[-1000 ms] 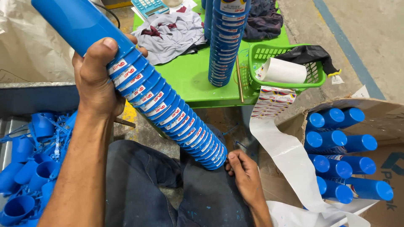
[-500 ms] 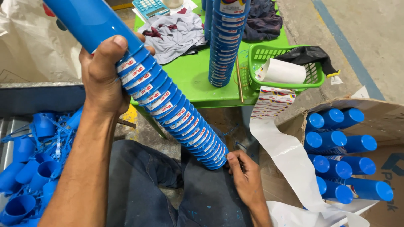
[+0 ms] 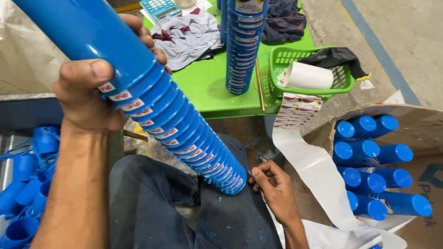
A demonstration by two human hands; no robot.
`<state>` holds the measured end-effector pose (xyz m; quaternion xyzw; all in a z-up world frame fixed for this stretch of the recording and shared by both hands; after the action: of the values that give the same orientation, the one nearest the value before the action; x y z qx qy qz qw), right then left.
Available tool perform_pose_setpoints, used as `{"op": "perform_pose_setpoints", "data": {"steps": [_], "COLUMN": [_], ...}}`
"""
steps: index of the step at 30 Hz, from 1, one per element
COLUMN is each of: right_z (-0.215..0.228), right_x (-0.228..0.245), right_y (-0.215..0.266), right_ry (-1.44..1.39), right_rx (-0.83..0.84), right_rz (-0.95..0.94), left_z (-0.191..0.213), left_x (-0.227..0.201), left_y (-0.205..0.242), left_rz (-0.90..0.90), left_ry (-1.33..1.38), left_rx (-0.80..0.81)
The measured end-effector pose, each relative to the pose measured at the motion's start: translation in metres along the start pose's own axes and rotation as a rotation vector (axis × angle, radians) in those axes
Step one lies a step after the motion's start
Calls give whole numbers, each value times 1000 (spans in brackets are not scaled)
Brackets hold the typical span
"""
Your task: The person applies adhesive labels to stacks of blue plastic containers, smoothing each label by hand. They then place the labeled stacks into a cardboard box.
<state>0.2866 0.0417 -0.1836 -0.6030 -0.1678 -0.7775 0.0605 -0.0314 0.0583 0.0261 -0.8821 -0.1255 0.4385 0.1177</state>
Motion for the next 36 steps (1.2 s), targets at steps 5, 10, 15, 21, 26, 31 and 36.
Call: {"op": "perform_pose_setpoints", "data": {"steps": [5, 10, 15, 21, 26, 31, 36], "right_z": [-10, -17, -16, -10, -8, -6, -3], "right_x": [-13, -23, -37, -29, -44, -43, -33], "right_y": [-7, -6, -7, 5, 0, 4, 16], "right_ry": [-82, -189, -274, -138, -312, -272, -152], "right_rx": [73, 126, 146, 154, 37, 58, 80], "right_rz": [-26, -108, -91, -43, -70, -87, -24], "left_z": [-8, -16, -22, -42, -47, -54, -59], "left_x": [7, 14, 19, 22, 20, 20, 18], "left_y": [-2, -5, -6, -10, -5, -2, -2], "left_rz": [4, 3, 21, 42, 26, 10, -93], "left_ry": [28, 20, -73, -72, -125, -121, -279], "left_rx": [102, 77, 51, 26, 65, 70, 2]}}
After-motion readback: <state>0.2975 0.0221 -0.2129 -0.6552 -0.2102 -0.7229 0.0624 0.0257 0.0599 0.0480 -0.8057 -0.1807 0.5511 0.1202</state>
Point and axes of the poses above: each hand's wrist, its own y-axis away from the middle knuckle, its own z-axis out of the back of the hand, x = y × z, the point moved 7 cm from there along -y, towards the middle knuckle, and after that the axes turned 5 degrees about y, right-handed, at the moved point
